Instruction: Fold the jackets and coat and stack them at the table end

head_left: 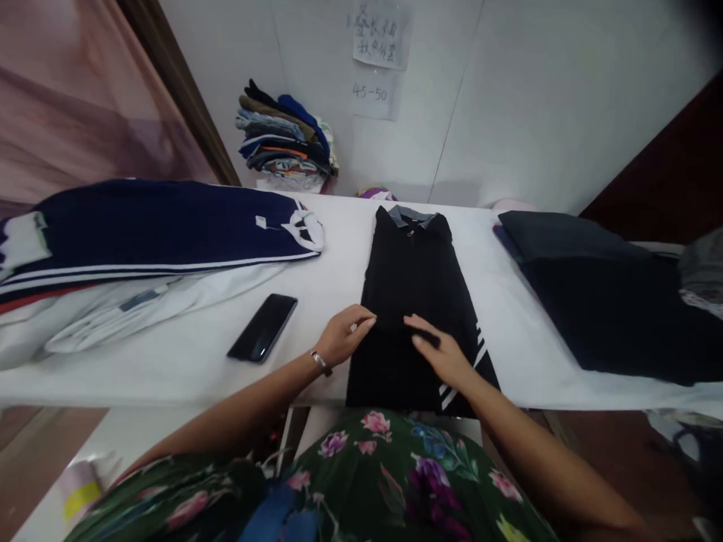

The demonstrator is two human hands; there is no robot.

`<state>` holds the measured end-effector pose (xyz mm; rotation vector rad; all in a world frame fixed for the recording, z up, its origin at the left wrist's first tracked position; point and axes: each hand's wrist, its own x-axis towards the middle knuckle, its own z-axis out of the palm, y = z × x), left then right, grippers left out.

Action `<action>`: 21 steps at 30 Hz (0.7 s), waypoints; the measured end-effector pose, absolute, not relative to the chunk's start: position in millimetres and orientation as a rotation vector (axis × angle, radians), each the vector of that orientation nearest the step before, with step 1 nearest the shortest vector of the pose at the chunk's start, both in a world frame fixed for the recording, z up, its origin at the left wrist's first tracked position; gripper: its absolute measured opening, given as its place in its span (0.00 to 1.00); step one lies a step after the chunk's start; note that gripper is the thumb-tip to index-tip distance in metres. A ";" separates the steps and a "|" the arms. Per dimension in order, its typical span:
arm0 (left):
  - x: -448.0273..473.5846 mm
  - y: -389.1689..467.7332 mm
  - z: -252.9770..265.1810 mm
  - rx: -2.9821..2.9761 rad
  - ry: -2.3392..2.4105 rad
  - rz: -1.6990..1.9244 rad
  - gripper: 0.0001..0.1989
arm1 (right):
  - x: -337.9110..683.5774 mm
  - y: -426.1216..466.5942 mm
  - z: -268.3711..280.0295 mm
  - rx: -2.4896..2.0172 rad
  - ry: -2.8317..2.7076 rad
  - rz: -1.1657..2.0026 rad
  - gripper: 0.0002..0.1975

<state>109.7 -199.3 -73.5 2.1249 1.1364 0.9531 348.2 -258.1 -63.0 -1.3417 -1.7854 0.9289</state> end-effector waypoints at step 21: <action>151.7 -282.7 -89.2 2.683 1.006 0.285 0.11 | 369.7 -193.3 9.9 -1.088 -1.419 0.936 0.24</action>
